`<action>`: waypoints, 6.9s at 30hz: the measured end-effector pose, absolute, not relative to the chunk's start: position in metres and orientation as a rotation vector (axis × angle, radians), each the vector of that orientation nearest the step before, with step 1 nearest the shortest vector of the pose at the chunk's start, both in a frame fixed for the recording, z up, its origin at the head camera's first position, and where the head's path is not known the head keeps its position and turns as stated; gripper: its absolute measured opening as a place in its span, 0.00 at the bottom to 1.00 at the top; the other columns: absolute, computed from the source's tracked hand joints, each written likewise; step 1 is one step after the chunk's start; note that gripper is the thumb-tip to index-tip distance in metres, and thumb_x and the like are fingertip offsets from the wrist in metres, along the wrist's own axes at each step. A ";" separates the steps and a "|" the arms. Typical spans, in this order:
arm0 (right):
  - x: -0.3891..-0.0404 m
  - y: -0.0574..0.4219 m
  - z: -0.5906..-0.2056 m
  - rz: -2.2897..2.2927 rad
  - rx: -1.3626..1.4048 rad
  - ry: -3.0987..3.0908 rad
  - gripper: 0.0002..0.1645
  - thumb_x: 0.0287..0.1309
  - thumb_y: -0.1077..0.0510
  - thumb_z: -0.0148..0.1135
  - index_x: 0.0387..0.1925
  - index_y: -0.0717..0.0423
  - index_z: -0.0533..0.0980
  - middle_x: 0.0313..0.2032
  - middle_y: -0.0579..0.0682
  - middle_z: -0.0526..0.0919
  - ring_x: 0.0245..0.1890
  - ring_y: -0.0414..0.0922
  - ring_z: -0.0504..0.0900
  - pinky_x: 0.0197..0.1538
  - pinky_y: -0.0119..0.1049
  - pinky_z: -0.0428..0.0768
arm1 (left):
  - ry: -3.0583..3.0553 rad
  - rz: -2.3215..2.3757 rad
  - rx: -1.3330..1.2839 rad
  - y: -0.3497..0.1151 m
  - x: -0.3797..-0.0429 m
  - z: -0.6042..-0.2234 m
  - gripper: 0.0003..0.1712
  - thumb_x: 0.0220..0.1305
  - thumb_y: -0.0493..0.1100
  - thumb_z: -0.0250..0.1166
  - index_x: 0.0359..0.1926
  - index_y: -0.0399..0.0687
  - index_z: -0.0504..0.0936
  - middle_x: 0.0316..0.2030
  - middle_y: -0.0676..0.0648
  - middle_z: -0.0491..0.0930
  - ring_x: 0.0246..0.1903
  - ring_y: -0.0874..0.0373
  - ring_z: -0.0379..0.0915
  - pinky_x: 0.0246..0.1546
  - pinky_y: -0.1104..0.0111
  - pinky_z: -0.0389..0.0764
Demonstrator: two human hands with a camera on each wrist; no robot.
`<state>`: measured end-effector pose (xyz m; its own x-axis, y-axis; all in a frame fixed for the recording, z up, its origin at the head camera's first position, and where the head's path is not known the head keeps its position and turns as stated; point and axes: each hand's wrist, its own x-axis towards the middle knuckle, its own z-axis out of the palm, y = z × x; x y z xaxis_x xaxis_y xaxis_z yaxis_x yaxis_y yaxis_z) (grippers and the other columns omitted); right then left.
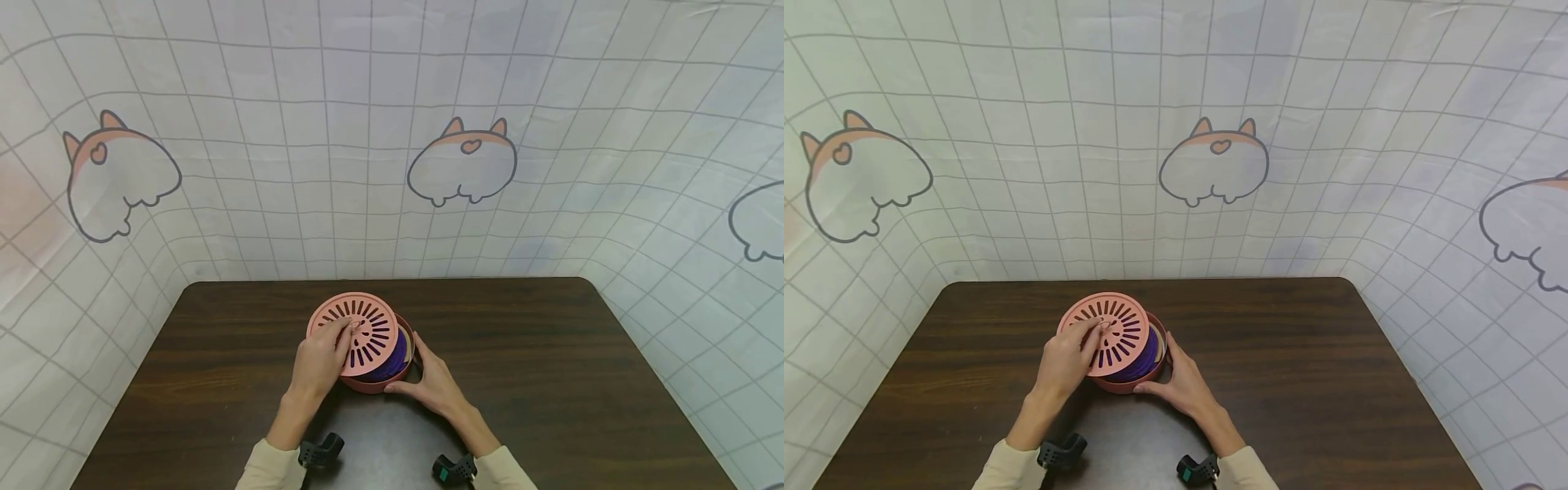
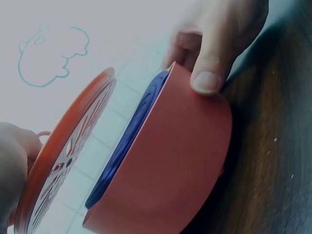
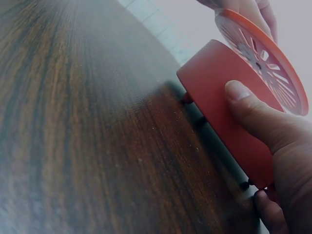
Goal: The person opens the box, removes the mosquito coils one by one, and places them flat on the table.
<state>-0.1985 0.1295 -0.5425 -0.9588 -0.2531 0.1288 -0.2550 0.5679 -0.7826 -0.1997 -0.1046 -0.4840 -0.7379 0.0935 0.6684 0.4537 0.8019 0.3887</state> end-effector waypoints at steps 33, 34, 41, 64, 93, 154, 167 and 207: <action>-0.199 0.131 -0.542 1.468 0.497 -2.756 0.75 0.40 0.37 0.80 0.79 0.61 0.48 0.76 0.60 0.58 0.72 0.53 0.68 0.68 0.48 0.71 | -2.297 -0.747 -0.151 -0.157 -0.199 -0.486 0.11 0.63 0.38 0.69 0.44 0.35 0.87 0.38 0.37 0.89 0.38 0.42 0.87 0.38 0.50 0.85; -0.199 0.131 -0.542 1.477 0.493 -2.757 0.75 0.40 0.37 0.80 0.79 0.61 0.48 0.77 0.59 0.57 0.72 0.53 0.68 0.68 0.47 0.71 | -2.296 -0.750 -0.145 -0.158 -0.199 -0.486 0.12 0.63 0.38 0.69 0.44 0.34 0.87 0.38 0.36 0.88 0.38 0.41 0.87 0.38 0.50 0.85; -0.200 0.132 -0.544 1.489 0.511 -2.741 0.75 0.40 0.37 0.80 0.79 0.61 0.47 0.77 0.58 0.57 0.72 0.52 0.68 0.68 0.47 0.71 | -2.308 -0.788 -0.069 -0.170 -0.200 -0.488 0.12 0.64 0.38 0.68 0.44 0.34 0.87 0.38 0.35 0.88 0.39 0.40 0.86 0.39 0.49 0.85; -0.199 0.132 -0.543 1.470 0.502 -2.753 0.75 0.40 0.37 0.80 0.79 0.60 0.48 0.77 0.57 0.58 0.73 0.52 0.67 0.68 0.46 0.71 | -2.360 -0.801 0.060 -0.197 -0.203 -0.501 0.12 0.66 0.38 0.66 0.45 0.32 0.86 0.38 0.33 0.87 0.39 0.37 0.85 0.40 0.45 0.83; -0.199 0.132 -0.543 1.489 0.520 -2.742 0.74 0.40 0.37 0.80 0.79 0.60 0.48 0.76 0.57 0.58 0.73 0.51 0.67 0.68 0.46 0.70 | -2.593 -0.824 0.203 -0.209 -0.205 -0.523 0.14 0.71 0.39 0.60 0.49 0.33 0.85 0.42 0.31 0.86 0.39 0.37 0.85 0.44 0.44 0.81; -0.200 0.132 -0.543 1.483 0.525 -2.745 0.73 0.40 0.37 0.80 0.79 0.58 0.49 0.76 0.56 0.60 0.72 0.51 0.68 0.68 0.46 0.71 | -2.267 -1.148 0.103 -0.179 -0.190 -0.482 0.24 0.75 0.45 0.54 0.68 0.45 0.75 0.51 0.38 0.82 0.44 0.45 0.78 0.42 0.54 0.80; -0.199 0.132 -0.543 1.478 0.529 -2.726 0.73 0.40 0.37 0.80 0.79 0.57 0.50 0.76 0.56 0.61 0.71 0.51 0.69 0.67 0.45 0.72 | -2.372 -1.293 0.050 -0.165 -0.185 -0.495 0.28 0.78 0.50 0.50 0.70 0.42 0.71 0.65 0.38 0.75 0.61 0.40 0.76 0.56 0.50 0.79; -0.199 0.132 -0.544 1.479 0.529 -2.737 0.72 0.40 0.37 0.80 0.79 0.53 0.50 0.76 0.54 0.61 0.71 0.49 0.69 0.68 0.45 0.71 | -2.564 -1.453 -0.066 -0.123 -0.179 -0.538 0.27 0.79 0.44 0.46 0.75 0.46 0.65 0.72 0.42 0.67 0.70 0.43 0.66 0.67 0.45 0.67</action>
<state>-0.1992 0.1320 -0.5440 -0.9438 -0.2973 0.1447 -0.2840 0.5048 -0.8152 -0.1794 -0.1229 -0.5381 -0.9803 -0.0562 0.1893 0.1336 0.5174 0.8453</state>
